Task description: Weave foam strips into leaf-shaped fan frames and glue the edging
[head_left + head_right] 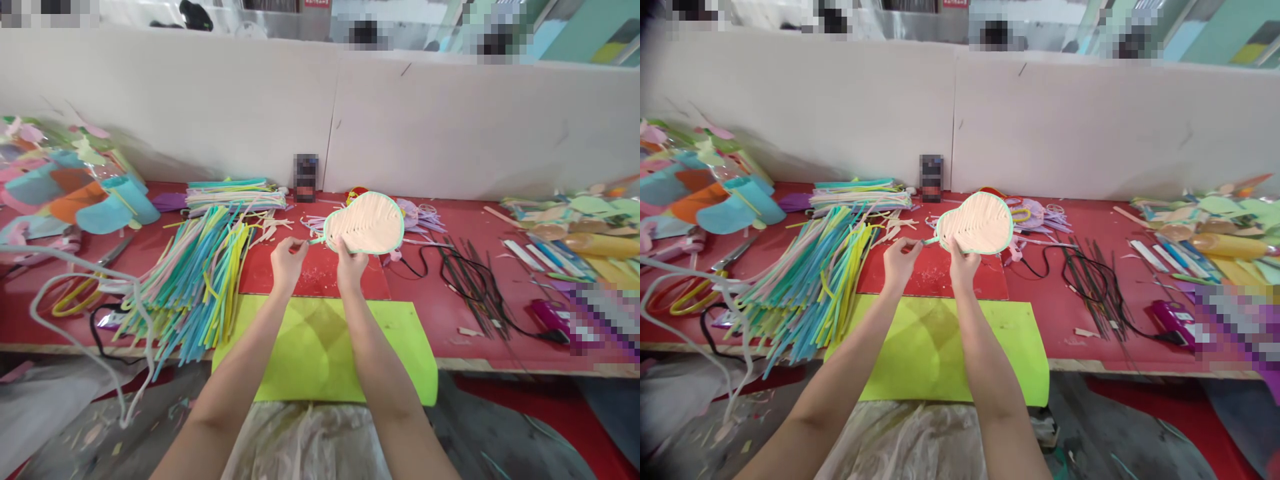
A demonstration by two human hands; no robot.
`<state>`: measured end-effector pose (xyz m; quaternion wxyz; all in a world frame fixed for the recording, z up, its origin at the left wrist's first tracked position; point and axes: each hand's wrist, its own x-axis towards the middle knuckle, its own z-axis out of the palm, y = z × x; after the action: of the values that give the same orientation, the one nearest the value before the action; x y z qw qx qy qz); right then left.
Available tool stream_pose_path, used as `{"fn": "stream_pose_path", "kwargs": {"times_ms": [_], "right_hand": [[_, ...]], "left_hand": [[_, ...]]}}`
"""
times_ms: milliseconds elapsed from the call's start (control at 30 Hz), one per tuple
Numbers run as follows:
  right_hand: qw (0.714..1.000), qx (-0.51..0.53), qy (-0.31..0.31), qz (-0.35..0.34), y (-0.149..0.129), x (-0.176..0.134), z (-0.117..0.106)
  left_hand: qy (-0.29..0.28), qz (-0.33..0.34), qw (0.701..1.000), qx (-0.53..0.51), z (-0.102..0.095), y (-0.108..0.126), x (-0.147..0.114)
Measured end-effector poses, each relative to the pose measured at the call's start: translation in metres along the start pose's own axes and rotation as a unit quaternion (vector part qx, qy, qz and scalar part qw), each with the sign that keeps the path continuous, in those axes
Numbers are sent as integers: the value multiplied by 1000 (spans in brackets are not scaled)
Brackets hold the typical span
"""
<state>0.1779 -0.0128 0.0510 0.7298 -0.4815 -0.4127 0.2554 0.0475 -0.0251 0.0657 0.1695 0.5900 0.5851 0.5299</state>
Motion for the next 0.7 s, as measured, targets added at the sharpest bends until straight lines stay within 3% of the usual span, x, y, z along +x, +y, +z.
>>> {"fn": "stream_pose_path", "kwargs": {"times_ms": [200,467,700], "right_hand": [[1000,8,0,4,2,0,1],[999,33,1,29,7,1,4],[995,90,-7,49,12,2,4]], "left_hand": [[21,115,992,50,-5,-3,0],[16,123,992,3,-8,-9,8],[1,212,972,103,-8,-12,-4]]}}
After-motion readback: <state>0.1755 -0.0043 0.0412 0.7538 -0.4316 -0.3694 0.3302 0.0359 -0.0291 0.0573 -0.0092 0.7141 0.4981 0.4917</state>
